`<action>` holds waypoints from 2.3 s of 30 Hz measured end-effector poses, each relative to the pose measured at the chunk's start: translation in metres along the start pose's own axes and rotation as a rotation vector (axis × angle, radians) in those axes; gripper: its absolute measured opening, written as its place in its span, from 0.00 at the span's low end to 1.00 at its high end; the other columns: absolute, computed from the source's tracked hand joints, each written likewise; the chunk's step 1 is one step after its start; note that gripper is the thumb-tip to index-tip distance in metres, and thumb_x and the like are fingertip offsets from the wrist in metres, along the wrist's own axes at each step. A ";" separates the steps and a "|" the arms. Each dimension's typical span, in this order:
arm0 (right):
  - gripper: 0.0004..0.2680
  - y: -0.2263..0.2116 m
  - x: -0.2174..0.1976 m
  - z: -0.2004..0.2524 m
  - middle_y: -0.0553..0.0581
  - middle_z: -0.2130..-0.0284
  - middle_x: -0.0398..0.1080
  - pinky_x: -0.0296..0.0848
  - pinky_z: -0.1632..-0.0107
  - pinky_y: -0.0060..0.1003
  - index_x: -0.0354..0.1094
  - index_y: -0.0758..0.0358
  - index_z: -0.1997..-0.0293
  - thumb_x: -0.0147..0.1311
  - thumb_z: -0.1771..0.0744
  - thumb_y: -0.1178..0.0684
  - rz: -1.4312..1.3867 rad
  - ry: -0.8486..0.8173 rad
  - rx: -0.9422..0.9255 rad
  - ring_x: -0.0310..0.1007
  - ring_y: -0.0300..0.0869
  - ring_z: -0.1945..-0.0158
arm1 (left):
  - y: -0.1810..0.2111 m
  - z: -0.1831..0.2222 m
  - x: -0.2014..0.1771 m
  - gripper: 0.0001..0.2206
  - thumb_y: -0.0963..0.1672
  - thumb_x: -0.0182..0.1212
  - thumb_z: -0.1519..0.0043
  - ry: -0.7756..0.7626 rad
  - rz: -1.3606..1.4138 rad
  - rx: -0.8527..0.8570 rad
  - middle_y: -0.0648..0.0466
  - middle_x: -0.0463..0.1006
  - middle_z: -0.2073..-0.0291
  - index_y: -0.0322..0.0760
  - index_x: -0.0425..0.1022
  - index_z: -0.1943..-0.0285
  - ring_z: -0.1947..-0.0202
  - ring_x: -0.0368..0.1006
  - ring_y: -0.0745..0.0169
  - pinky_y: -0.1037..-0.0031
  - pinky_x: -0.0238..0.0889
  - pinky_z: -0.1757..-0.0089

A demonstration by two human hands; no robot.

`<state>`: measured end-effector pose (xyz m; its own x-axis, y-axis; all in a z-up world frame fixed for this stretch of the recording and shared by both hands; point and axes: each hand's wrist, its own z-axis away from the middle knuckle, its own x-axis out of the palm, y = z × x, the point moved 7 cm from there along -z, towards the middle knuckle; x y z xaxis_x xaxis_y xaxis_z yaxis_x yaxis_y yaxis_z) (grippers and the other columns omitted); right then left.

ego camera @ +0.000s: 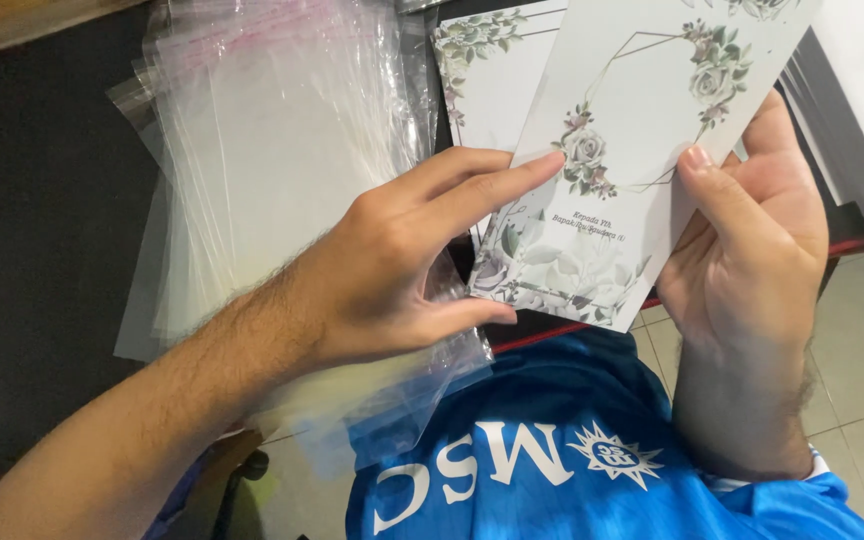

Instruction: The person places paper invitations into clear plastic sleeves by hand, handling them one at a time and smoothing them out.

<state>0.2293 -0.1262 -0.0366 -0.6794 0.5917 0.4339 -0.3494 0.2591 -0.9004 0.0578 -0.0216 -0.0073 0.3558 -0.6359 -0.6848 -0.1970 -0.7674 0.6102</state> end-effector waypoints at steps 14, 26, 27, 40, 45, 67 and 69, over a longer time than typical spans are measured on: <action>0.22 0.005 0.038 0.019 0.68 0.27 0.53 0.66 0.26 0.49 0.37 0.65 0.25 0.38 0.30 0.59 0.073 -0.164 -0.020 0.58 0.53 0.25 | -0.009 -0.004 0.001 0.36 0.44 0.55 0.33 -0.091 0.296 -0.471 0.59 0.70 0.81 0.33 0.35 0.20 0.85 0.61 0.70 0.77 0.57 0.78; 0.20 0.000 0.008 0.008 0.72 0.32 0.60 0.75 0.34 0.49 0.46 0.72 0.30 0.42 0.32 0.65 0.397 -0.179 -0.060 0.65 0.55 0.29 | -0.012 0.002 0.006 0.41 0.48 0.62 0.34 -0.068 0.258 -0.290 0.58 0.69 0.78 0.29 0.38 0.20 0.79 0.64 0.68 0.78 0.66 0.70; 0.20 -0.001 0.007 0.009 0.72 0.32 0.60 0.75 0.34 0.49 0.46 0.72 0.30 0.42 0.32 0.65 0.392 -0.198 -0.057 0.65 0.55 0.29 | -0.013 0.000 -0.002 0.41 0.48 0.62 0.34 -0.056 0.249 -0.301 0.58 0.69 0.78 0.29 0.38 0.20 0.79 0.64 0.68 0.78 0.66 0.70; 0.20 0.036 -0.103 0.001 0.93 0.45 0.66 0.72 0.55 0.55 0.55 0.85 0.29 0.59 0.28 0.82 1.236 -0.573 -0.992 0.72 0.73 0.52 | -0.145 0.072 -0.115 0.39 0.64 0.77 0.45 -0.005 -0.772 -1.101 0.42 0.80 0.58 0.29 0.72 0.46 0.59 0.79 0.38 0.52 0.75 0.63; 0.12 0.026 -0.084 0.020 0.85 0.54 0.70 0.69 0.64 0.52 0.67 0.90 0.31 0.54 0.23 0.87 1.464 -0.464 -1.185 0.67 0.62 0.62 | -0.131 0.073 -0.123 0.36 0.53 0.85 0.53 0.096 -0.536 -1.090 0.44 0.76 0.50 0.36 0.66 0.44 0.51 0.75 0.34 0.51 0.70 0.57; 0.05 0.013 -0.053 -0.017 0.67 0.41 0.67 0.67 0.47 0.26 0.55 0.71 0.47 0.48 0.26 0.64 0.906 -0.066 -0.178 0.73 0.45 0.38 | -0.084 0.037 -0.118 0.02 0.39 0.65 0.39 0.432 -0.280 -0.601 0.56 0.85 0.65 0.38 0.81 0.61 0.68 0.82 0.73 0.82 0.75 0.67; 0.18 0.007 -0.028 -0.011 0.62 0.42 0.72 0.72 0.48 0.23 0.53 0.64 0.26 0.45 0.28 0.59 0.727 -0.004 -0.063 0.75 0.40 0.43 | -0.073 0.032 -0.117 0.01 0.38 0.66 0.39 0.450 -0.335 -0.495 0.53 0.85 0.65 0.35 0.81 0.61 0.69 0.82 0.68 0.79 0.76 0.68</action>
<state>0.2531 -0.1323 -0.0554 -0.7280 0.6284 -0.2741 0.2287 -0.1543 -0.9612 0.0020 0.1063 0.0151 0.6846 -0.1984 -0.7014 0.3839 -0.7199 0.5783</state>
